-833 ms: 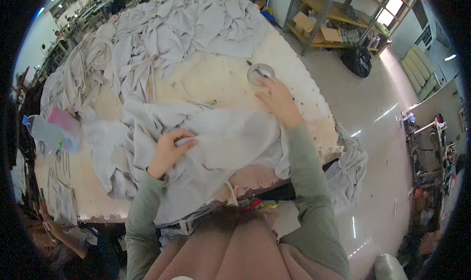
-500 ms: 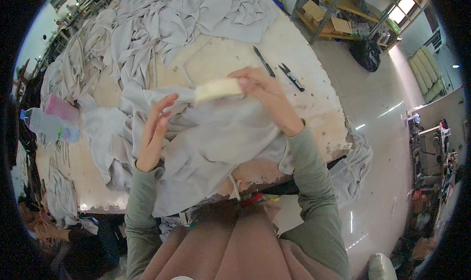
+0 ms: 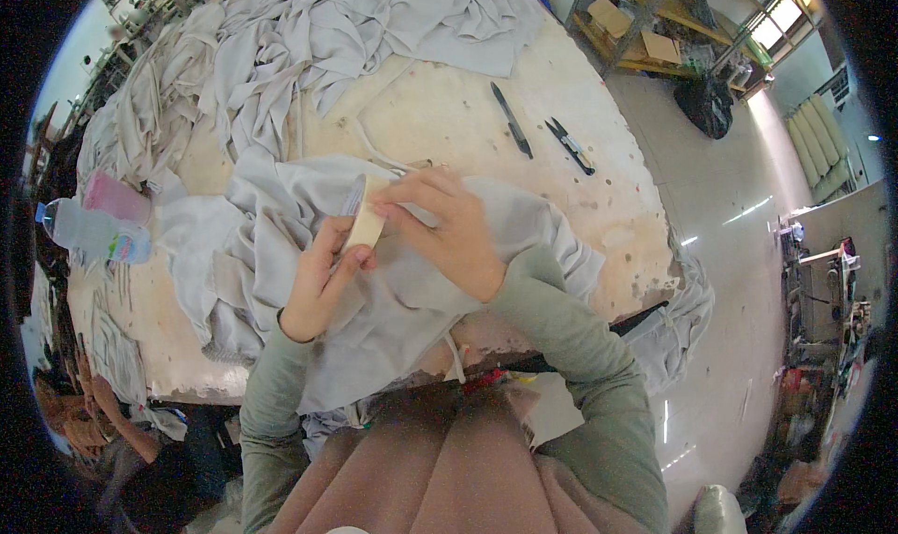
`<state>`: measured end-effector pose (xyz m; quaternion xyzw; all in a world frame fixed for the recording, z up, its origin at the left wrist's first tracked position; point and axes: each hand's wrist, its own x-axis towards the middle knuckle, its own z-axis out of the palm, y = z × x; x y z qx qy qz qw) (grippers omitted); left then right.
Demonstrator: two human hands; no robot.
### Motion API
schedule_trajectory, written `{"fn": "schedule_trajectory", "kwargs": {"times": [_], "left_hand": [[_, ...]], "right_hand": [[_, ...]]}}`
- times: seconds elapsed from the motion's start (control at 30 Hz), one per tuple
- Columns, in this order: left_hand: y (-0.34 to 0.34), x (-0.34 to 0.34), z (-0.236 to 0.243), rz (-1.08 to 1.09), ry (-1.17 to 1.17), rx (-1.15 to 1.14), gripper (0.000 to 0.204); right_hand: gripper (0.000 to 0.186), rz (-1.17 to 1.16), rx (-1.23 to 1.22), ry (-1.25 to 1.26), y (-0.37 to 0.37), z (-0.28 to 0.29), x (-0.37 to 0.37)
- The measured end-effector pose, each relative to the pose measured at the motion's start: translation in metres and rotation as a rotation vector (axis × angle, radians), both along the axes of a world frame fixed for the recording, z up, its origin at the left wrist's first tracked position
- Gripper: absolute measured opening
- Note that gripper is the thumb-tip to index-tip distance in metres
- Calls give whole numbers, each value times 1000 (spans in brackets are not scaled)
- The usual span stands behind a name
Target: The person marks a white garment with a pen, then repeatedly folds and tapes sections of the fabric on a worktable. The person handles the garment and tape roll by hand, smoothing and securing folded edges throughout the clip.
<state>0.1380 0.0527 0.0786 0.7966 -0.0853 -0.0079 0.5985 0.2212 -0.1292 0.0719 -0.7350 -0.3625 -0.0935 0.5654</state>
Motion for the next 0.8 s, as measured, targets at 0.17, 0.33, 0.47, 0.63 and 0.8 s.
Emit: {"fn": "schedule_trajectory", "kwargs": {"times": [0.17,0.33,0.47,0.63,0.8], "left_hand": [[-2,3,-3,242,-282,245,25],[2,7,-2,312,-445,445,24],[-5,1,-4,214,-693,648,22],[-9,-6,-6,55,-1024,681,19],[-9,-9,-6,-88,-391,92,15]], "right_hand": [[14,-112,-110,-361,0,3,-4],[13,27,30,-320,2,-1,-15],[14,8,69,-84,-1,-5,-1],[21,-412,618,402,-28,14,53],[60,180,376,310,-15,-5,34]]}}
